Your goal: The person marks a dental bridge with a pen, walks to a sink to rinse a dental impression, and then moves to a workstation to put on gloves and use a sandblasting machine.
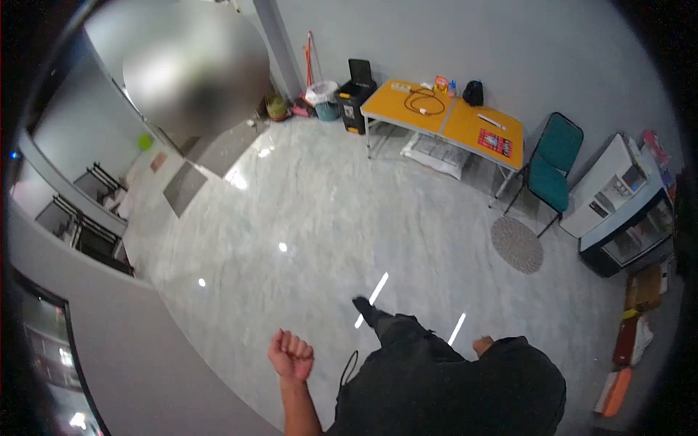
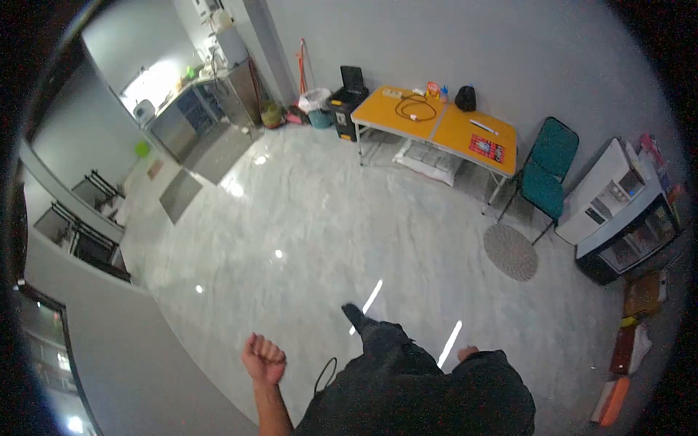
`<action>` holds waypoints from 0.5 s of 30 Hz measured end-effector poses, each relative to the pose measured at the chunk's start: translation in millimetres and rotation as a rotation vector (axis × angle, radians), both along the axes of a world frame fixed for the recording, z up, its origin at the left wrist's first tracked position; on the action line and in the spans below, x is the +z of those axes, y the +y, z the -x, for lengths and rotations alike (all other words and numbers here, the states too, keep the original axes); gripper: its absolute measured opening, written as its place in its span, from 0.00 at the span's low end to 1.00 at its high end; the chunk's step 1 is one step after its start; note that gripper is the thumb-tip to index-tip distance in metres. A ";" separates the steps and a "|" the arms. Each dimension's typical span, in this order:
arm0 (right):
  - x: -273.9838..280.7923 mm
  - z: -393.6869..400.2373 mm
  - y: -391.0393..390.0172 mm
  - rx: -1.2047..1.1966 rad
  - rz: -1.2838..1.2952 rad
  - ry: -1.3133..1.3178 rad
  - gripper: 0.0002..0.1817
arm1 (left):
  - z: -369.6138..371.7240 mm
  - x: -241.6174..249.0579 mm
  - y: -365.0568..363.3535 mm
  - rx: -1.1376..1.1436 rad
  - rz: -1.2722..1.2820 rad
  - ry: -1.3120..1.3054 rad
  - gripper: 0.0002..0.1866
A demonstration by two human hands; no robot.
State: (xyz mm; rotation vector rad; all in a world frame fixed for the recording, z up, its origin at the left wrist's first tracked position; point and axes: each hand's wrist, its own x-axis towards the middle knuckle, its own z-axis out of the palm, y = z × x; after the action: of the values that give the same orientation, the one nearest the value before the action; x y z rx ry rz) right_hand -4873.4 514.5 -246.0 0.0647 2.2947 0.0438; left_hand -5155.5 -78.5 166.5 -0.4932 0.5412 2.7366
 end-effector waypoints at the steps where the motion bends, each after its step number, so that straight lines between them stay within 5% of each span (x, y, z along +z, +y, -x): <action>1: -38.7 23.4 3.1 -0.006 -0.034 0.131 0.17 | 21.9 -7.4 -3.0 -0.002 -0.013 -0.019 0.25; 2: -65.2 48.1 2.5 -0.016 -0.067 0.263 0.15 | 47.7 -13.3 -2.5 -0.002 -0.030 -0.045 0.25; 5: -4.7 191.2 -85.5 -0.885 0.058 0.125 0.19 | 116.8 -33.6 -21.9 0.030 -0.300 -0.125 0.25; 7: 2.3 320.7 -136.8 -1.114 0.184 0.308 0.22 | 162.2 -24.9 -44.9 0.074 -0.264 -0.132 0.25; 8: -33.4 393.1 -151.4 -1.046 0.138 0.348 0.26 | 184.2 -23.0 -55.4 0.121 -0.263 -0.128 0.25; 9: 90.8 474.0 -207.3 -1.091 0.248 0.460 0.26 | 209.4 -20.7 -71.7 0.155 -0.240 -0.146 0.25; 10: 67.0 554.1 -217.5 -1.047 0.288 0.347 0.23 | 232.9 -15.4 -86.7 0.185 -0.222 -0.150 0.25; 12: 133.1 667.0 -271.0 -0.697 0.328 0.552 0.15 | 254.8 -1.7 -109.4 0.249 -0.198 -0.128 0.25; 13: 161.8 720.1 -307.9 -0.797 0.512 0.461 0.14 | 270.9 -6.2 -130.2 0.267 -0.171 -0.090 0.25; 15: 131.9 792.7 -345.7 -0.462 0.601 0.835 0.11 | 284.7 -5.1 -159.6 0.294 -0.166 -0.061 0.25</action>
State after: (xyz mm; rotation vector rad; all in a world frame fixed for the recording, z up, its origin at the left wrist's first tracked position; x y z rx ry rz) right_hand -5666.1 168.8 -114.0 0.3494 2.9332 -1.0856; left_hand -5440.2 -238.1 161.4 -0.6565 0.2378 2.9978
